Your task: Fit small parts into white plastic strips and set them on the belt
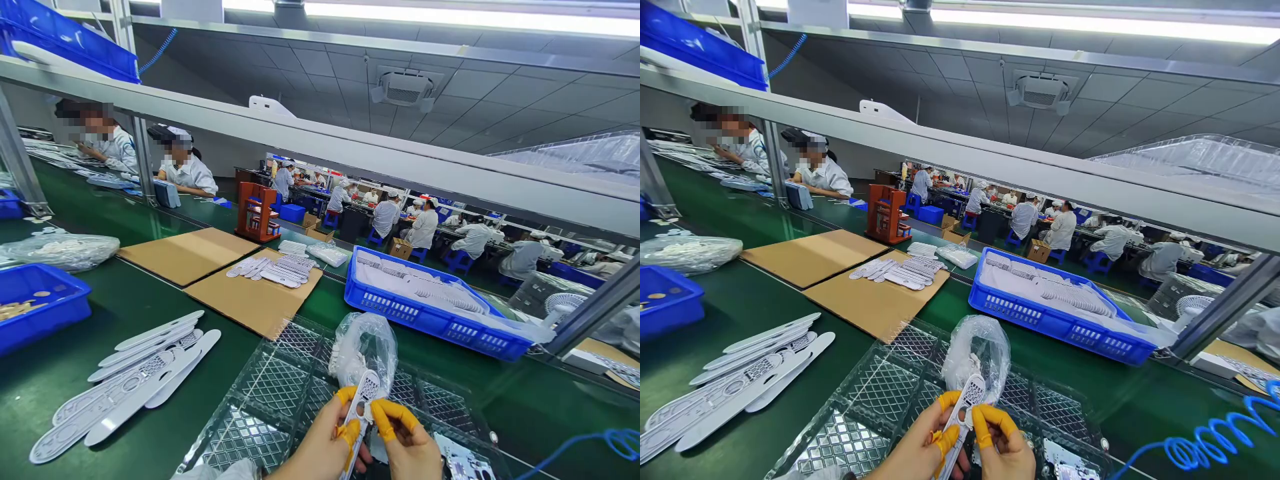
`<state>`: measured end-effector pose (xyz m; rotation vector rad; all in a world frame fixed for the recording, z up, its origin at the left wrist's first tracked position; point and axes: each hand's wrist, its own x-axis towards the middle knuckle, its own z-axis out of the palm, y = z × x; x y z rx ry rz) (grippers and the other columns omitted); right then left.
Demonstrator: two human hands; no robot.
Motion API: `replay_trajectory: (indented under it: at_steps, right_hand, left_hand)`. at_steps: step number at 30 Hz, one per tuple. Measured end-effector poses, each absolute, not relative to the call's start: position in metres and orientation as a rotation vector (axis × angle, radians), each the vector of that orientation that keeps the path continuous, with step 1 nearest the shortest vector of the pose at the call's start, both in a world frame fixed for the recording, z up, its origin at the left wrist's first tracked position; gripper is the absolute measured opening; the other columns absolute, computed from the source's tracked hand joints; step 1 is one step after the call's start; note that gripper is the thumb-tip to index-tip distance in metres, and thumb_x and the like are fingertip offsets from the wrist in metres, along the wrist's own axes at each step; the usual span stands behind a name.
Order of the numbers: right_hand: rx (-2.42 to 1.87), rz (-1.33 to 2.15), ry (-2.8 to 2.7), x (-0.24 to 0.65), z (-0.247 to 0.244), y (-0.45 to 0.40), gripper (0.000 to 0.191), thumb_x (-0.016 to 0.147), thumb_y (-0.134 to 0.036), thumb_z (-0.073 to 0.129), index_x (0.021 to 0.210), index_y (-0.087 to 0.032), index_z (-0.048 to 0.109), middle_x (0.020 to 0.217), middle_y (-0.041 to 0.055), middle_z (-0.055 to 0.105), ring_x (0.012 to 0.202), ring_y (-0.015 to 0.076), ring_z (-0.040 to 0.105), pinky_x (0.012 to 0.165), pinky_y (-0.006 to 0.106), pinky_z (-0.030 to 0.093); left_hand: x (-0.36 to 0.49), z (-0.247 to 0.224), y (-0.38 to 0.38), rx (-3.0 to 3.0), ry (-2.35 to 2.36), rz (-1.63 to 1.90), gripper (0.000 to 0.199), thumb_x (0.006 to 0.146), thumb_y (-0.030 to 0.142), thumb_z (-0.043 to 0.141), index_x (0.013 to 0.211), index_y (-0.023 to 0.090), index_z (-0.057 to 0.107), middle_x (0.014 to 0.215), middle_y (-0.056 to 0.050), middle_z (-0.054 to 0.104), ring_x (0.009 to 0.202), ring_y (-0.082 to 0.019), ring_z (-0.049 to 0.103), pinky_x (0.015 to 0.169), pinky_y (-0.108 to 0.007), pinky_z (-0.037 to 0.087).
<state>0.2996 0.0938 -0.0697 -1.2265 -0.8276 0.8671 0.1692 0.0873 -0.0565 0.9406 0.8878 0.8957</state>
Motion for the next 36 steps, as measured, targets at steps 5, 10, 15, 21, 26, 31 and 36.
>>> replay_trajectory:
  at_steps: [5,10,15,21,26,31,36]
  right_hand:
    - [-1.209,0.89,-0.79,0.294,-0.075,0.093,0.034,0.038,-0.037,0.082,0.062,-0.018,0.069,0.063,0.0039,0.069,0.06,0.0198,0.061,0.053,0.026,0.05]
    - [-1.304,0.926,-0.943,0.302,-0.1,0.099,0.035,0.046,-0.039,0.078,0.07,-0.016,0.068,0.063,0.0032,0.064,0.05,0.0164,0.052,0.043,0.027,0.044]
    - [-1.455,0.692,-1.146,0.303,-0.092,0.103,0.024,0.057,-0.038,0.072,0.064,-0.018,0.06,0.055,-0.0022,0.052,0.052,0.0144,0.048,0.05,0.025,0.042]
    - [-1.634,0.759,-1.556,0.411,-0.068,0.114,0.024,0.069,-0.032,0.051,0.081,-0.018,0.066,0.079,0.0059,0.068,0.077,0.0241,0.06,0.071,0.032,0.045]
    - [-1.906,0.415,-1.534,0.494,-0.088,0.103,0.022,0.056,-0.027,0.055,0.072,-0.022,0.068,0.079,0.0069,0.067,0.081,0.0274,0.059,0.08,0.04,0.04]
    - [-1.883,0.44,-1.472,0.497,-0.094,0.102,0.018,0.047,-0.021,0.058,0.061,-0.024,0.068,0.07,0.0049,0.065,0.073,0.0265,0.057,0.075,0.04,0.04]
    - [-1.716,0.549,-1.292,0.498,-0.082,0.1,0.011,0.054,-0.027,0.064,0.062,-0.021,0.067,0.069,0.0049,0.066,0.073,0.0263,0.058,0.077,0.04,0.04]
  left_hand:
    - [0.17,-0.06,0.085,0.937,0.847,0.884,0.055,0.071,0.032,0.053,0.121,0.024,0.032,0.109,-0.005,0.052,0.065,-0.008,0.057,0.059,-0.025,0.046]
    - [0.162,-0.051,0.086,0.902,0.874,0.883,0.063,0.064,0.033,0.064,0.121,0.025,0.038,0.1,-0.003,0.058,0.068,-0.011,0.059,0.06,-0.024,0.047]
    - [0.149,-0.039,0.09,0.911,0.927,0.92,0.067,0.061,0.035,0.067,0.122,0.025,0.04,0.089,-0.002,0.062,0.066,-0.012,0.06,0.056,-0.023,0.047]
    - [0.159,-0.041,0.093,0.94,0.961,0.917,0.059,0.062,0.035,0.063,0.115,0.021,0.043,0.086,-0.002,0.062,0.053,-0.009,0.056,0.044,-0.019,0.04]
    - [0.17,-0.051,0.093,1.027,1.012,0.866,0.048,0.066,0.033,0.05,0.109,0.015,0.038,0.092,-0.006,0.06,0.043,-0.006,0.051,0.037,-0.018,0.034]
    - [0.171,-0.053,0.092,1.067,1.04,0.814,0.045,0.066,0.03,0.046,0.107,0.014,0.037,0.091,-0.007,0.059,0.043,-0.007,0.051,0.037,-0.019,0.035]
    - [0.168,-0.045,0.093,1.087,1.044,0.803,0.045,0.068,0.032,0.049,0.109,0.015,0.04,0.089,-0.006,0.06,0.046,-0.008,0.053,0.04,-0.021,0.038]
